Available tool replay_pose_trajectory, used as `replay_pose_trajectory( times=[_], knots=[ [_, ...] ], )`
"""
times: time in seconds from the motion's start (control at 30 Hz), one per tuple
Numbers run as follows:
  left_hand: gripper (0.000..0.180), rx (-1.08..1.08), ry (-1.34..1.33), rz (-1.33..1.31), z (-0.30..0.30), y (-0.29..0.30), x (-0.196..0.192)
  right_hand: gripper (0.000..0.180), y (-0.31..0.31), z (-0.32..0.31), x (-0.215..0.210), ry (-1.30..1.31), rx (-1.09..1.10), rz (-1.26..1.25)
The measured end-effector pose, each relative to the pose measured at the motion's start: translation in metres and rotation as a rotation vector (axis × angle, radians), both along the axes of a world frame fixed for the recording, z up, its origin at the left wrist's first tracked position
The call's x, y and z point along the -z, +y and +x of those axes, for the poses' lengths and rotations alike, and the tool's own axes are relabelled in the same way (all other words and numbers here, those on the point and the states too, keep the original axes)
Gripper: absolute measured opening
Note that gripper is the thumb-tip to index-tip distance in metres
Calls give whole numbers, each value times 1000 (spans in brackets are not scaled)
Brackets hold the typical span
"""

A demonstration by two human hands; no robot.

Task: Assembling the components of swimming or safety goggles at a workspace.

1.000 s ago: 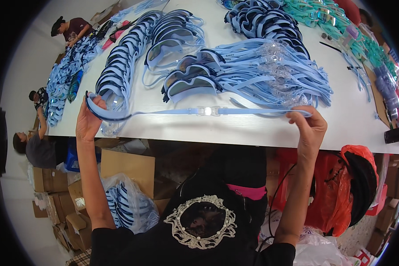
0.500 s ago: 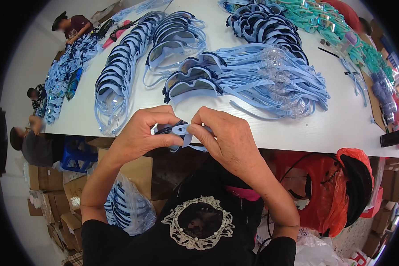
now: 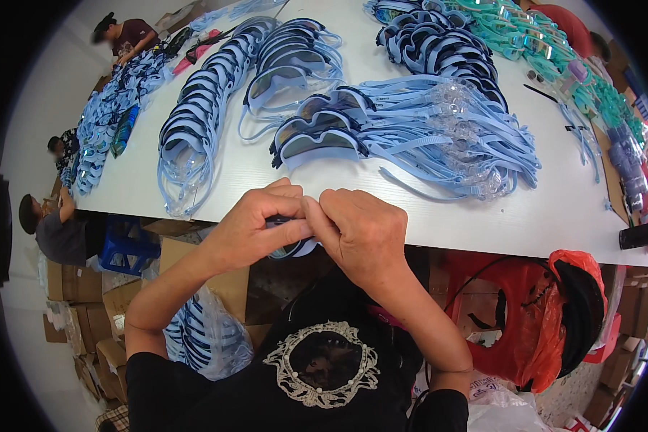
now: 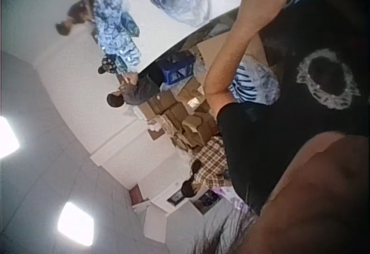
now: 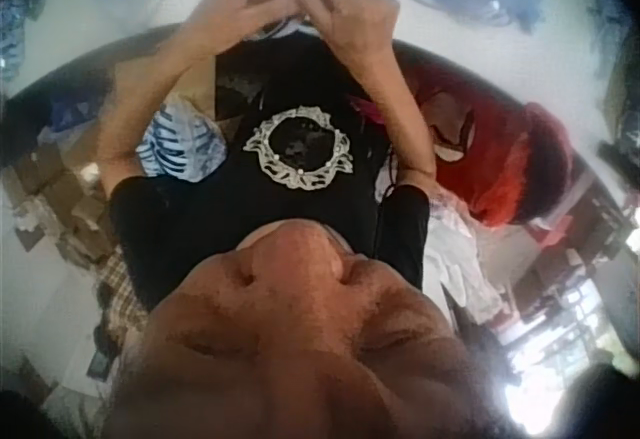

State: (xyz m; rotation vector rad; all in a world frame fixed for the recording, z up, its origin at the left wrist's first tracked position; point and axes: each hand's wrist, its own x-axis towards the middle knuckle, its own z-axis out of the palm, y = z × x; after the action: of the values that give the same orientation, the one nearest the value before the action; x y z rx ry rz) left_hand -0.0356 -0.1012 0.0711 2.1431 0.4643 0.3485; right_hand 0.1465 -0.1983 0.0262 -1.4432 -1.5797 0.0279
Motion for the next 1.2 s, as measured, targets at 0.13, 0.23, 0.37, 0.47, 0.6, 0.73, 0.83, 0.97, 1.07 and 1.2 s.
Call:
replay_pose_trajectory(
  times=[0.13,0.23,0.37,0.47,0.6,0.73,0.83,0.97,1.07,1.2],
  knots=[
    [20,-67,0,-50,5,4,9,38,35,9,42,195,60,39],
    [24,-35,16,-105,2,12,5,41,44,5,47,473,-4,-143],
    [33,73,50,-244,-15,38,-5,47,45,7,18,1108,-567,-520],
    [59,-129,33,-324,-27,55,-19,47,65,14,1,1249,-727,-516],
    [104,-164,-202,-197,-47,102,-9,36,113,3,-29,1459,-722,-412],
    [80,-250,-208,-508,-53,146,0,35,169,12,-35,1524,-585,-408],
    [61,-437,-198,-520,-48,174,30,33,206,30,-17,900,-405,-528],
    [57,-508,-51,-170,-37,195,59,27,222,67,-21,-333,53,-198],
    [54,-557,18,358,-37,203,78,22,236,76,-38,-438,122,-183],
    [48,-659,38,547,-13,187,69,23,281,107,-7,-341,63,-170]
  ],
)
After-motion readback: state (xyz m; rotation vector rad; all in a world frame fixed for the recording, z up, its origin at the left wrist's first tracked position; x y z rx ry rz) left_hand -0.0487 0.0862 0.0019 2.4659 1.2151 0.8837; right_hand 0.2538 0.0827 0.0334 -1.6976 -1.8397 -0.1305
